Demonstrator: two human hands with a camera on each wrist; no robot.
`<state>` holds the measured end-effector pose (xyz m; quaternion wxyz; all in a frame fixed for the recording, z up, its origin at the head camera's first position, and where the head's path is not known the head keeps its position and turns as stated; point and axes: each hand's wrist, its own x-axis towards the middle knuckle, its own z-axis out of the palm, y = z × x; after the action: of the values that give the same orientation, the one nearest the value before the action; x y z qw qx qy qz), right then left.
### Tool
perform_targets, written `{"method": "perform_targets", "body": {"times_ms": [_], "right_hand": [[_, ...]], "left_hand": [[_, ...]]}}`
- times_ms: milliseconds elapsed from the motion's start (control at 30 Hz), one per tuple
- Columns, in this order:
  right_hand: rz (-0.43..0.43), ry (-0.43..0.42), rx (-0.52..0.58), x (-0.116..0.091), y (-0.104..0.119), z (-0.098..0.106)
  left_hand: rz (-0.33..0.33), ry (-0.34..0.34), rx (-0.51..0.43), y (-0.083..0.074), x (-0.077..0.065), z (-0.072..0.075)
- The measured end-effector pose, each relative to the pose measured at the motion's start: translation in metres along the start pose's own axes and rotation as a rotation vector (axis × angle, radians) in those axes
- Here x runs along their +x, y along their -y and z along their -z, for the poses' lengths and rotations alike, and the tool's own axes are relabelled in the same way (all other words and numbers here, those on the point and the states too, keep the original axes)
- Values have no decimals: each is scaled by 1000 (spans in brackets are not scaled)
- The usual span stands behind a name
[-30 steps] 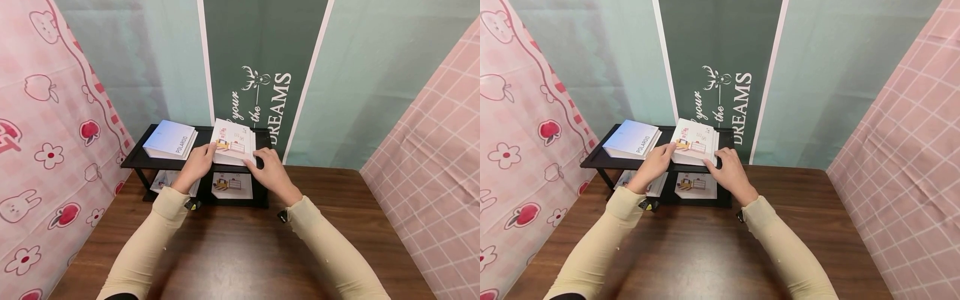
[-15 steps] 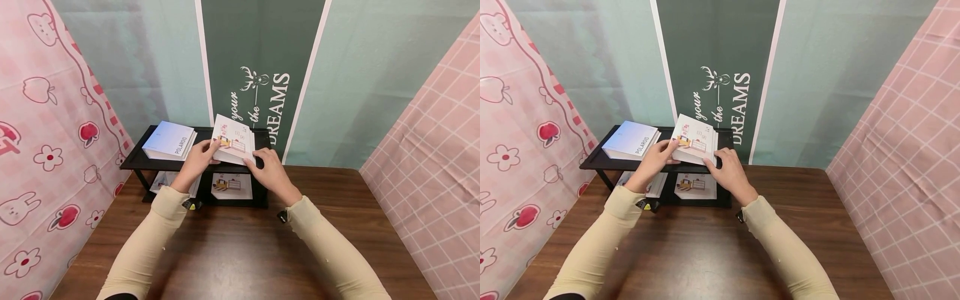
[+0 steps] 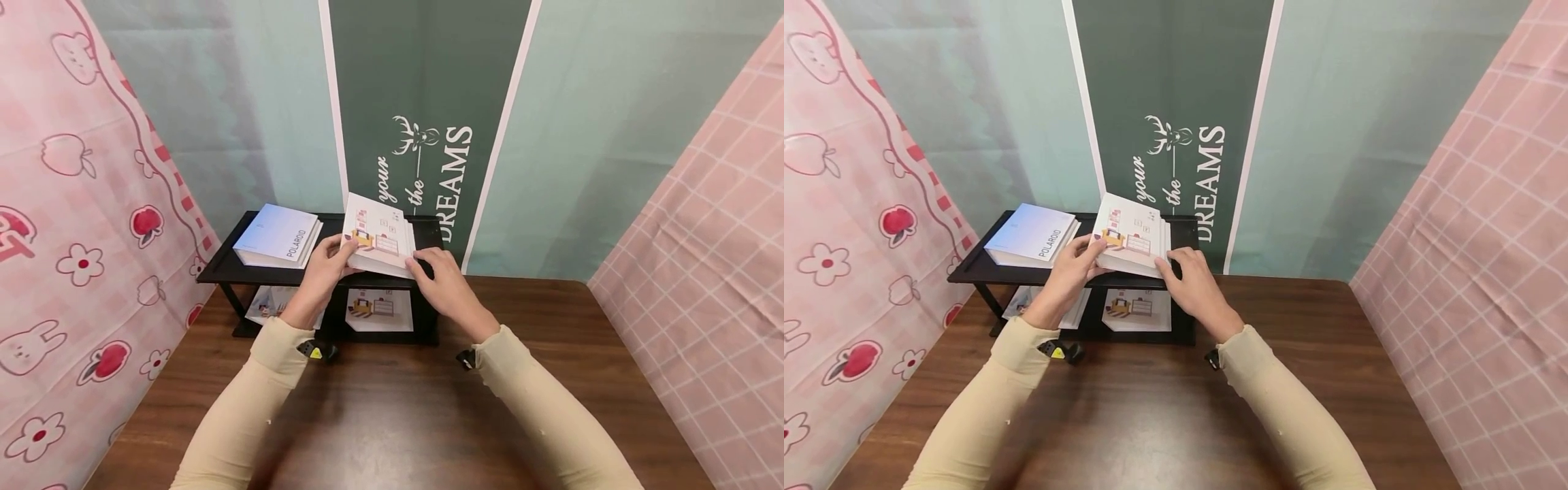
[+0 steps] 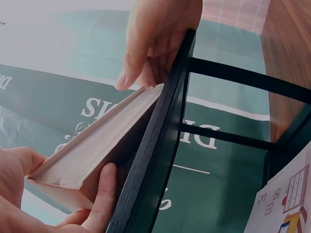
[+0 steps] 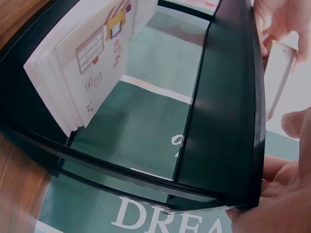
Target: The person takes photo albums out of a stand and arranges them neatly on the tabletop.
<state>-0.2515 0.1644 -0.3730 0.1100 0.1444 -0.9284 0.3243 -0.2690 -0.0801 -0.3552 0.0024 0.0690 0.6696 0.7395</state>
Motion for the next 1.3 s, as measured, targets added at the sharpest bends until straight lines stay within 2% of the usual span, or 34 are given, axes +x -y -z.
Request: {"method": "perform_targets", "body": {"times_ms": [400,800,1033,1300], "right_hand": [[-67,-17,128,-6,1,6],[-115,-44,299,-16,4,14],[-100,-85,356,-21,4,20],[-95,-107,378,-25,1,25]], "left_hand": [[-9,-47,-89,0,-16,3],[-33,-44,-190,4,-34,-7],[-74,-7,-162,5,-39,-11],[-96,30,-86,7,-38,-15]]}}
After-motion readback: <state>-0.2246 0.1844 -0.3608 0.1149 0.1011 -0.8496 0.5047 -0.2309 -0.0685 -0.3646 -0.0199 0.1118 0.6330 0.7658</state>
